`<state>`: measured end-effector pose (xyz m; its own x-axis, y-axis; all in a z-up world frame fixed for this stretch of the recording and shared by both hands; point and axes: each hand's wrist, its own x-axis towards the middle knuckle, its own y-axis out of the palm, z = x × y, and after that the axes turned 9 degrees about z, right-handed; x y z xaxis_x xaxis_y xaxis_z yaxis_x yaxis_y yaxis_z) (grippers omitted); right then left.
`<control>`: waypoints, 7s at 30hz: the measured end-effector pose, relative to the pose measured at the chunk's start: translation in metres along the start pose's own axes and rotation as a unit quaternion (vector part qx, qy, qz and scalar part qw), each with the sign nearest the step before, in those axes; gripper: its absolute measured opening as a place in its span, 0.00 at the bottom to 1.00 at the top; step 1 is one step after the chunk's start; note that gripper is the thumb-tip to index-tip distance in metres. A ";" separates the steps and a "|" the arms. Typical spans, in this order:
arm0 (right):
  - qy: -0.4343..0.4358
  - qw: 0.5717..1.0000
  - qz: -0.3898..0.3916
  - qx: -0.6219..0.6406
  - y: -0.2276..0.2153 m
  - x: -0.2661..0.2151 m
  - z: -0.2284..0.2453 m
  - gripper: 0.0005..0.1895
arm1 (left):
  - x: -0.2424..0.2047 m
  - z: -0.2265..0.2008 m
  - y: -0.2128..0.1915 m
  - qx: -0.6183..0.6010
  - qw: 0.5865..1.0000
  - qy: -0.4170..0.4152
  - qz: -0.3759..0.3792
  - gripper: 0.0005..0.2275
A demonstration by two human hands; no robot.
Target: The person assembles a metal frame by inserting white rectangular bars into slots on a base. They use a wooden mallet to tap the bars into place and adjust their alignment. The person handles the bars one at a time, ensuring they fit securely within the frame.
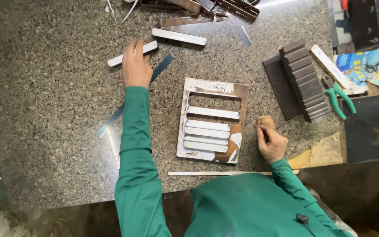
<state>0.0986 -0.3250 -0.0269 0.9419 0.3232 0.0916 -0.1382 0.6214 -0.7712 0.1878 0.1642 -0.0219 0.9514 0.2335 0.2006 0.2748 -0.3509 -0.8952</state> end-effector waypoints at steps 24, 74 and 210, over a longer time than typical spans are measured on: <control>-0.036 0.997 -0.013 0.060 -0.005 0.000 -0.001 0.04 | -0.181 -0.107 0.004 0.087 0.995 0.051 -0.016 0.16; 0.205 0.696 0.143 0.674 -0.066 -0.072 -0.034 0.18 | -0.340 -0.233 0.013 -0.755 0.562 -0.302 0.150 0.17; -0.203 0.856 0.476 -0.010 -0.056 0.013 0.012 0.19 | -0.279 -0.210 -0.004 -0.050 0.976 0.085 0.194 0.26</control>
<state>0.1146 -0.3471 0.0253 0.2208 0.9000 -0.3758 -0.7742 -0.0726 -0.6288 -0.0496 -0.0902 0.0091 0.9935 -0.0860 -0.0745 -0.1065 -0.4724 -0.8749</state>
